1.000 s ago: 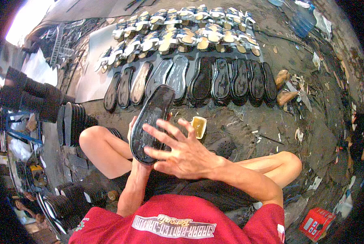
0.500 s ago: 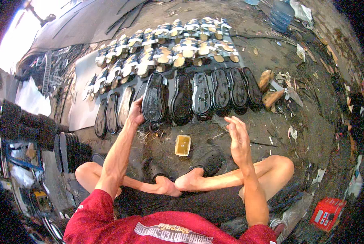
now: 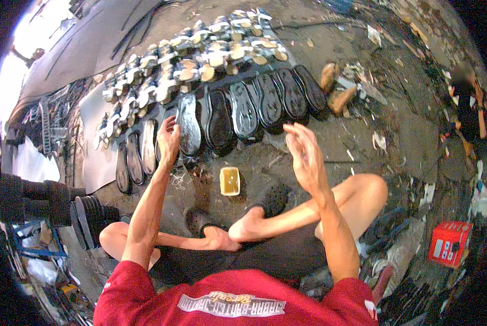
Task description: The person sits on the floor and repeatedly rubs the soles of black shoe insoles with a small yellow sponge. They handle the insoles one at a time, turning them over and applying the sponge to the surface before placing them back in a pile.
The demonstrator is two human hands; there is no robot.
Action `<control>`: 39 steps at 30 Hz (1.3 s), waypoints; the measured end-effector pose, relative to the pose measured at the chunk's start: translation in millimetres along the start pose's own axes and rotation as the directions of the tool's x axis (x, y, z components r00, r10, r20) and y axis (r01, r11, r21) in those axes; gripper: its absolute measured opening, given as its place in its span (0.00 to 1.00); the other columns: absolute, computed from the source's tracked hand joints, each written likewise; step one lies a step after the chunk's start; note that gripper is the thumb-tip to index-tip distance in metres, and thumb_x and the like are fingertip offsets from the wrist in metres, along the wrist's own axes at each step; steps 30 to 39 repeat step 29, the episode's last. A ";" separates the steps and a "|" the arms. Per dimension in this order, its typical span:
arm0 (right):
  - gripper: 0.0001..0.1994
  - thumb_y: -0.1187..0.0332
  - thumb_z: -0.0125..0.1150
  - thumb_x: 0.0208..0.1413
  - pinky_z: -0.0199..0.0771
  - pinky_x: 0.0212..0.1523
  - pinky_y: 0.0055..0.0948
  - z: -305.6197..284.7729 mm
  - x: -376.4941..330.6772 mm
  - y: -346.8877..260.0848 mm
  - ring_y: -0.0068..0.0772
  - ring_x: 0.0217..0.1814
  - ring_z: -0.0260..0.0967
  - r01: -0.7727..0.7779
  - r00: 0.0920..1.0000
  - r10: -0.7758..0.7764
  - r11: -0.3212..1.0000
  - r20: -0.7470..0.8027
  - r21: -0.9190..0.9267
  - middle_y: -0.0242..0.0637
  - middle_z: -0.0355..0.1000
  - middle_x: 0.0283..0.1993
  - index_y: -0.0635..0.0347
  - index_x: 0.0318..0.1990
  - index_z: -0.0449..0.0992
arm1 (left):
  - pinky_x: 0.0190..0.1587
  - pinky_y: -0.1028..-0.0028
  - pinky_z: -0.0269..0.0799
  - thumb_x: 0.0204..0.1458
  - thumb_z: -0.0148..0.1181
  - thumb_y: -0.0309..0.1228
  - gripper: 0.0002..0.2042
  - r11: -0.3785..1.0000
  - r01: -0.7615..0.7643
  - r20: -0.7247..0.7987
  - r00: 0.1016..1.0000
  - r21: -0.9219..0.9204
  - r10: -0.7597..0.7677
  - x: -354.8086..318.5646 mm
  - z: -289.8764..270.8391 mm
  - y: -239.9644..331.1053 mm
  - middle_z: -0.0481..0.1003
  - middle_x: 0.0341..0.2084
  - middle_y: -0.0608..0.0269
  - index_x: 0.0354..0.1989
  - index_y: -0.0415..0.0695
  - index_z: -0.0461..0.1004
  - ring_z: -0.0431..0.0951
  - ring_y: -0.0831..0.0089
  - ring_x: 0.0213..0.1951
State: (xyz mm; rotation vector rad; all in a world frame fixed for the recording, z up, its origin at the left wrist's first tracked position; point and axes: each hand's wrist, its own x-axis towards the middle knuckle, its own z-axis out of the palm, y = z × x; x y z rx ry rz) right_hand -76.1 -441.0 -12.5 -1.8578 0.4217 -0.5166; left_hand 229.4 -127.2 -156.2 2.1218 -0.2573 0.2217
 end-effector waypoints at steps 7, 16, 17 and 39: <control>0.19 0.57 0.65 0.72 0.81 0.55 0.36 -14.2 -3.6 -33.3 0.36 0.57 0.78 0.089 0.989 -0.094 0.995 -0.111 -0.053 0.43 0.70 0.68 0.54 0.64 0.79 | 0.73 0.46 0.59 0.29 0.86 0.39 0.67 0.809 -0.587 0.772 0.501 -0.029 0.392 -136.7 -24.6 94.9 0.64 0.71 0.42 0.84 0.52 0.49 0.66 0.41 0.70; 0.25 0.56 0.67 0.69 0.75 0.65 0.48 -79.0 -29.9 -126.3 0.57 0.64 0.74 0.352 0.922 -0.380 0.903 -0.075 -0.246 0.53 0.70 0.65 0.63 0.66 0.74 | 0.70 0.48 0.57 0.24 0.83 0.30 0.72 0.837 -0.544 0.760 0.518 -0.062 0.393 -169.2 10.5 52.2 0.68 0.60 0.46 0.85 0.47 0.43 0.65 0.42 0.64; 0.26 0.55 0.66 0.69 0.74 0.66 0.50 -93.0 -36.7 -135.0 0.60 0.65 0.73 0.379 0.905 -0.417 0.878 -0.079 -0.293 0.53 0.71 0.65 0.63 0.66 0.74 | 0.69 0.47 0.60 0.25 0.82 0.29 0.70 0.823 -0.562 0.759 0.502 -0.077 0.414 -167.6 12.1 53.5 0.67 0.61 0.46 0.84 0.48 0.44 0.66 0.42 0.64; 0.31 0.56 0.69 0.67 0.76 0.66 0.49 -160.1 -36.1 -142.4 0.48 0.66 0.76 0.204 0.829 -0.395 0.873 -0.395 -0.444 0.48 0.74 0.69 0.52 0.74 0.69 | 0.68 0.44 0.63 0.32 0.77 0.29 0.64 0.767 -0.511 0.656 0.430 -0.390 0.620 -105.3 35.4 91.9 0.62 0.63 0.38 0.83 0.47 0.43 0.67 0.41 0.62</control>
